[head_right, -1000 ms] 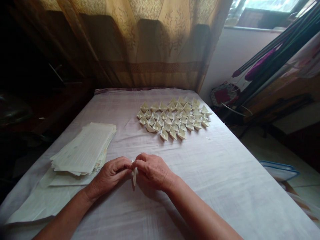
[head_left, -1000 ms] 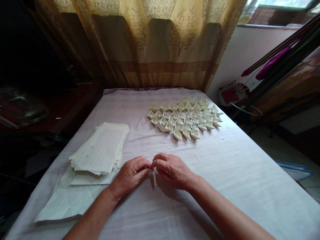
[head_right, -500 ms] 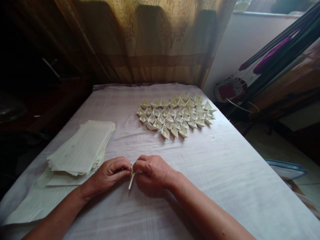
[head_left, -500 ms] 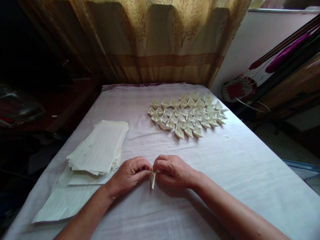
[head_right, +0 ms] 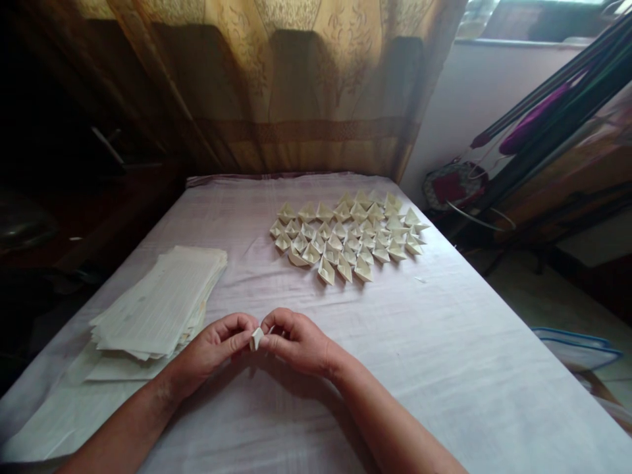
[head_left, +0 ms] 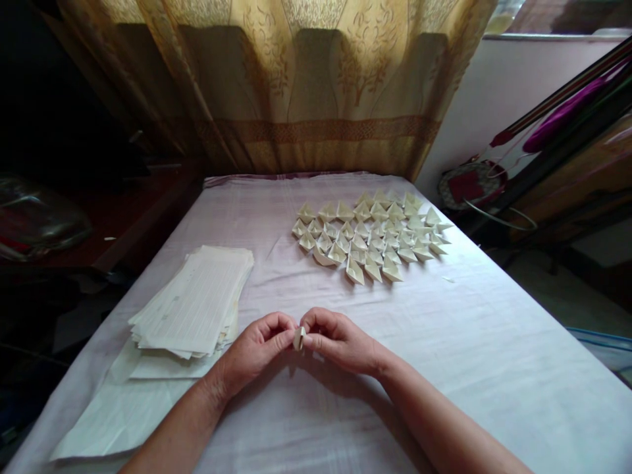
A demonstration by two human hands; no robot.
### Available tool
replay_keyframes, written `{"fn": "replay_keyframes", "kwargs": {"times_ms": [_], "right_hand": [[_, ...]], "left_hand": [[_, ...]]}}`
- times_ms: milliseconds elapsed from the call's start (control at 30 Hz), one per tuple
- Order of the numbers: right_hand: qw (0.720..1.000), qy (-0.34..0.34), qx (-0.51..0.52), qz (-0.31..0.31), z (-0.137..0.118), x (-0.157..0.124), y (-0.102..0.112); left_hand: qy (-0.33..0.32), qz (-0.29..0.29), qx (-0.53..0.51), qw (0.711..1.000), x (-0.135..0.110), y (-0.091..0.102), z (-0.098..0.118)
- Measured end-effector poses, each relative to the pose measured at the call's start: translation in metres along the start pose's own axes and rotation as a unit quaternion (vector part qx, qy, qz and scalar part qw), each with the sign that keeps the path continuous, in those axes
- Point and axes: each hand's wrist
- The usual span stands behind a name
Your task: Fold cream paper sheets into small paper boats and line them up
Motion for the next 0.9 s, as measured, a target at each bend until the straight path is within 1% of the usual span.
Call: {"fn": "replay_keyframes", "kwargs": {"times_ms": [67,167,233,300,367,400,567,633,733,833,900], "right_hand": [[0.999,0.004,0.037,0.031,0.002,0.000,-0.002],[0.996,-0.016,0.082,0.035,0.006,-0.001,-0.005],[0.996,-0.029,0.078,0.037,0.009,-0.001,-0.008],[0.995,-0.032,0.062,0.066,0.011,0.000,-0.012],[0.993,-0.038,0.064,0.089,0.012,0.002,-0.015],[0.992,-0.043,0.075,0.091,0.011,0.003,-0.016],[0.987,-0.063,0.136,0.060,0.004,0.005,-0.017],[0.986,-0.071,0.142,0.060,0.003,0.006,-0.017],[0.988,-0.088,0.106,0.075,0.003,0.006,-0.018],[0.990,-0.098,0.052,0.082,0.006,0.006,-0.020],[0.991,-0.099,0.039,0.076,0.007,0.006,-0.019]], "left_hand": [[0.025,0.015,-0.047,0.998,0.002,-0.005,-0.001],[0.046,0.048,-0.105,0.992,0.004,-0.012,-0.001],[0.046,0.077,-0.120,0.989,0.006,-0.016,-0.001],[0.042,0.092,-0.122,0.987,0.007,-0.018,-0.001],[0.041,0.089,-0.120,0.988,0.007,-0.018,-0.003],[0.044,0.084,-0.118,0.989,0.006,-0.018,-0.003],[0.059,0.053,-0.113,0.990,0.006,-0.012,-0.006],[0.058,0.040,-0.109,0.992,0.006,-0.011,-0.006],[0.047,0.032,-0.091,0.994,0.006,-0.012,-0.006],[0.047,0.049,-0.068,0.995,0.007,-0.014,-0.006],[0.051,0.055,-0.056,0.996,0.006,-0.015,-0.007]]}}
Point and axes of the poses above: each hand's wrist, its own x-axis towards the middle knuckle, its own y-axis out of the back of the hand, z = x × y, and after that the axes turned 9 degrees about -x, right-handed
